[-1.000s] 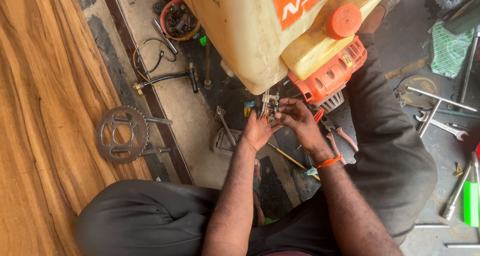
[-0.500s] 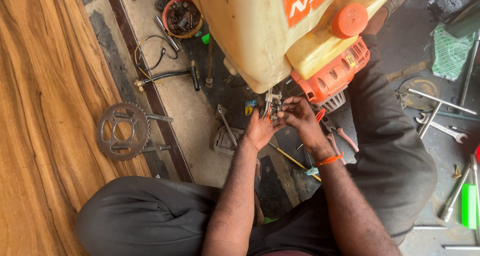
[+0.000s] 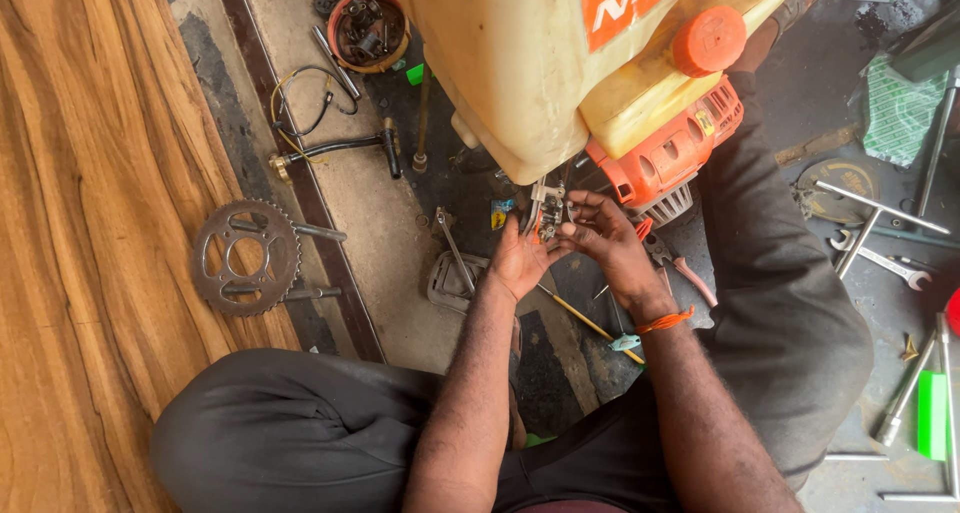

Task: The person sits on the floor and works on a small engine, using a wrench and screwdriver to remove and reattach components. They handle small metal parts and fasteners, occasionally adjusting the camera or their position.

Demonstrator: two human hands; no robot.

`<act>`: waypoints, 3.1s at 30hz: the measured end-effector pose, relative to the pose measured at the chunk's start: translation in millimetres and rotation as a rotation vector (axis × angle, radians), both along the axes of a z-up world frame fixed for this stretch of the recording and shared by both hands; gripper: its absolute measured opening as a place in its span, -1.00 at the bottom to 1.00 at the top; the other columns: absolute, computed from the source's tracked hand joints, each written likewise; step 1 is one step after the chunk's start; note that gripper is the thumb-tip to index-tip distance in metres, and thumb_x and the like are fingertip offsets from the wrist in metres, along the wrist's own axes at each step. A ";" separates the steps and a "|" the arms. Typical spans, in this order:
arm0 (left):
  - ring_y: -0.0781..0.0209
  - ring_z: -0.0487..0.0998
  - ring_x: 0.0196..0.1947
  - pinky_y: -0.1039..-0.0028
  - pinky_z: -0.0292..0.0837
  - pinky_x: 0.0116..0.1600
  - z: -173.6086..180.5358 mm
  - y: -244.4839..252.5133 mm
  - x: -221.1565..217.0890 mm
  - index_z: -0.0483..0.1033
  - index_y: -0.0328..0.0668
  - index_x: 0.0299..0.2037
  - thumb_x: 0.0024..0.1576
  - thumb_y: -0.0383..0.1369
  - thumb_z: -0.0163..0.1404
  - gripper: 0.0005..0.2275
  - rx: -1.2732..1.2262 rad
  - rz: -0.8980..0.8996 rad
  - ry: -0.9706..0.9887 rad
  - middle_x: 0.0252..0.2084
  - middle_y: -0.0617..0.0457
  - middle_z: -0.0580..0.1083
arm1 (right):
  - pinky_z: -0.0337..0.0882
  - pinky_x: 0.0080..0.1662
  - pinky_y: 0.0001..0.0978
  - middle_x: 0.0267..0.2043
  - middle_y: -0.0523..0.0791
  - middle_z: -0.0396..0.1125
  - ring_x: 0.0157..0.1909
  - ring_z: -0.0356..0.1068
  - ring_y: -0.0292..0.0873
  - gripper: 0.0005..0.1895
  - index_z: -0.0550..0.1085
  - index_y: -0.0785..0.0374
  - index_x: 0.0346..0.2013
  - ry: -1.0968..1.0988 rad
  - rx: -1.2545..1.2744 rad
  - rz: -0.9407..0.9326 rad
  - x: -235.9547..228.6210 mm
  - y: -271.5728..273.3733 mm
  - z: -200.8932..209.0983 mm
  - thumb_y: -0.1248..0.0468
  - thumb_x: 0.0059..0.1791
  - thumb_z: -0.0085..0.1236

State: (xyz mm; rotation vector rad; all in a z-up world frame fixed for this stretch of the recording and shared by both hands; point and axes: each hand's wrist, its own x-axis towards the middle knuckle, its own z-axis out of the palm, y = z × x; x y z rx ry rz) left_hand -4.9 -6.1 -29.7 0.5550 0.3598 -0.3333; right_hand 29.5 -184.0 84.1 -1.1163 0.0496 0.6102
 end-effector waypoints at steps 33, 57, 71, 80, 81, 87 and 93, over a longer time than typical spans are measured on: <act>0.15 0.42 0.13 0.20 0.35 0.29 -8.0 -0.4 -0.9 0.38 -0.06 0.25 0.31 0.23 -0.33 -0.41 -0.045 -0.009 -0.015 0.17 0.05 0.46 | 0.44 0.10 -0.25 -0.02 -0.09 0.35 0.02 0.41 -0.18 -0.56 0.29 0.24 0.17 0.134 0.206 -0.030 3.3 -3.9 -0.7 0.41 0.00 0.13; 0.10 0.43 0.30 0.10 0.34 0.37 46.8 5.2 0.6 0.33 -0.10 0.33 0.27 0.22 -0.27 -0.37 0.108 -0.047 -0.110 0.27 0.01 0.44 | 0.52 -0.20 -0.47 -0.13 -0.09 0.45 -0.28 0.48 -0.26 -0.73 0.37 0.33 0.06 0.111 -0.140 -0.037 -0.2 -23.8 1.6 0.41 0.06 0.06; 0.10 0.48 0.24 0.07 0.38 0.34 39.6 2.3 1.8 0.34 -0.10 0.30 0.34 0.12 -0.30 -0.46 0.034 -0.018 -0.060 0.24 0.01 0.45 | 0.56 -0.14 -0.46 -0.16 -0.08 0.44 -0.25 0.50 -0.24 -0.78 0.39 0.34 0.06 0.354 0.178 -0.176 -2.7 -20.3 -26.1 0.37 0.12 -0.05; 0.12 0.46 0.22 0.25 0.45 0.25 37.0 -2.3 -0.7 0.36 -0.17 0.31 0.34 0.13 -0.28 -0.42 -0.040 -0.017 -0.068 0.31 -0.03 0.43 | 0.56 -0.12 -0.55 -0.12 -0.09 0.47 -0.27 0.49 -0.32 -0.74 0.43 0.41 0.10 0.519 0.407 -0.134 -6.2 -6.7 -43.6 0.40 0.15 -0.10; 0.12 0.46 0.22 0.25 0.46 0.24 36.8 -3.2 -0.1 0.36 -0.17 0.32 0.33 0.14 -0.27 -0.41 -0.047 -0.015 -0.058 0.31 -0.04 0.43 | 0.56 -0.12 -0.55 -0.11 -0.09 0.48 -0.26 0.50 -0.32 -0.75 0.43 0.41 0.09 0.522 0.408 -0.141 -5.6 -6.1 -42.1 0.39 0.15 -0.10; 0.11 0.47 0.24 0.25 0.49 0.26 34.2 -8.5 -2.6 0.35 -0.15 0.30 0.17 0.27 -0.22 -0.29 -0.117 0.020 -0.125 0.31 -0.07 0.42 | 0.58 -0.16 -0.53 -0.13 -0.09 0.46 -0.25 0.52 -0.28 -0.79 0.42 0.39 0.03 0.567 0.351 -0.217 -7.8 -2.1 -33.0 0.37 0.14 -0.07; 0.16 0.48 0.15 0.30 0.49 0.21 32.1 -13.2 0.2 0.40 -0.24 0.26 0.29 0.16 -0.17 -0.39 -0.127 0.036 -0.033 0.29 -0.06 0.44 | 0.58 -0.20 -0.50 -0.17 -0.09 0.45 -0.25 0.52 -0.25 -0.85 0.42 0.34 -0.04 0.572 0.354 -0.261 -7.6 -4.4 -28.7 0.37 0.12 -0.03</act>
